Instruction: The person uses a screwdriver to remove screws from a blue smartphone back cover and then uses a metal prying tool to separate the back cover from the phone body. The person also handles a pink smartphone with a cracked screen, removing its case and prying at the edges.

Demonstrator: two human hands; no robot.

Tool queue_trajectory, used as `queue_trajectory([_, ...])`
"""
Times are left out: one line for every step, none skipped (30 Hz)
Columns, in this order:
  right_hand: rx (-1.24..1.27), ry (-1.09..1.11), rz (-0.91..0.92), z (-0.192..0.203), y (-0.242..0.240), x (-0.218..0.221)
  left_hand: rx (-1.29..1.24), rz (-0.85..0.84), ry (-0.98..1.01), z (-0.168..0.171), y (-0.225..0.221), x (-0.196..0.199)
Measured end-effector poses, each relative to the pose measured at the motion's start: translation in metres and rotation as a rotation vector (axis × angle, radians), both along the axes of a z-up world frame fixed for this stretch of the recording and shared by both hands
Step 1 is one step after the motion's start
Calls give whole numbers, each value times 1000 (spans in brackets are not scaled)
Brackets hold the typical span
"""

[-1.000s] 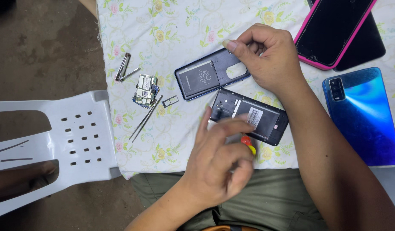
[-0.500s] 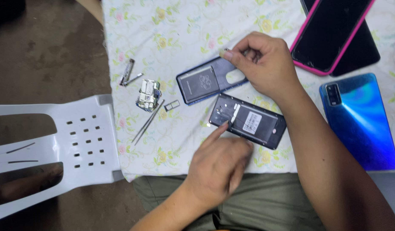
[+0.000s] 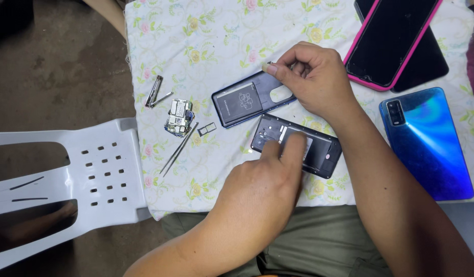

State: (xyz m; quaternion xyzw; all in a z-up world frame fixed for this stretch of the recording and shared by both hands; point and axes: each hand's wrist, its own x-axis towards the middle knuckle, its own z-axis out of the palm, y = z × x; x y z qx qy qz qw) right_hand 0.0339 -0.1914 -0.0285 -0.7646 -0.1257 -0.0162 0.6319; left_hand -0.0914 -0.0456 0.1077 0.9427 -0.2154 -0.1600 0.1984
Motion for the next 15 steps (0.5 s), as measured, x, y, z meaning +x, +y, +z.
queue_trajectory([-5, -3, -3, -1, 0, -1, -1, -30, 6, 1, -1, 1])
queue_trajectory([-10, -10, -5, -1, 0, 0, -2, -61, 8, 1, -1, 3])
queue_trajectory([-15, -18, -8, -1, 0, 1, -4, -91, 9, 2, -1, 5])
queue_trajectory([-12, -17, -4, -1, 0, 1, -27, -78, 14, 2, -1, 5])
queue_trajectory([-8, -16, -1, -2, -1, 0, -51, -66, 20, 3, -1, 5])
queue_trajectory([-5, -16, 4, -2, 0, 1, -75, -52, 24, 4, -1, 6])
queue_trajectory([-4, 6, 3, -2, 0, 1, -29, -45, 26, 4, -1, 7])
queue_trajectory([-4, 28, -1, -2, 0, 1, 16, -41, 28, 4, -1, 8])
queue_trajectory([-4, 50, -5, -2, 0, 1, 61, -37, 30, 4, -1, 9])
queue_trajectory([-12, 33, -9, -3, -1, 1, 23, -47, 21, 5, -1, 8])
queue_trajectory([-20, 16, -14, -3, -1, 0, -15, -57, 12, 6, 0, 7])
queue_trajectory([-27, -5, -15, -3, 0, 1, -51, -64, -1, 7, 1, 7])
queue_trajectory([-24, 5, -16, -3, -1, 1, -12, -41, 32, 6, -1, 7])
queue_trajectory([-17, 14, -10, -2, 0, 1, 30, -11, 63, 6, -4, 7])
queue_trajectory([-10, 23, -4, -1, 0, 1, 71, 20, 95, 6, -4, 7])
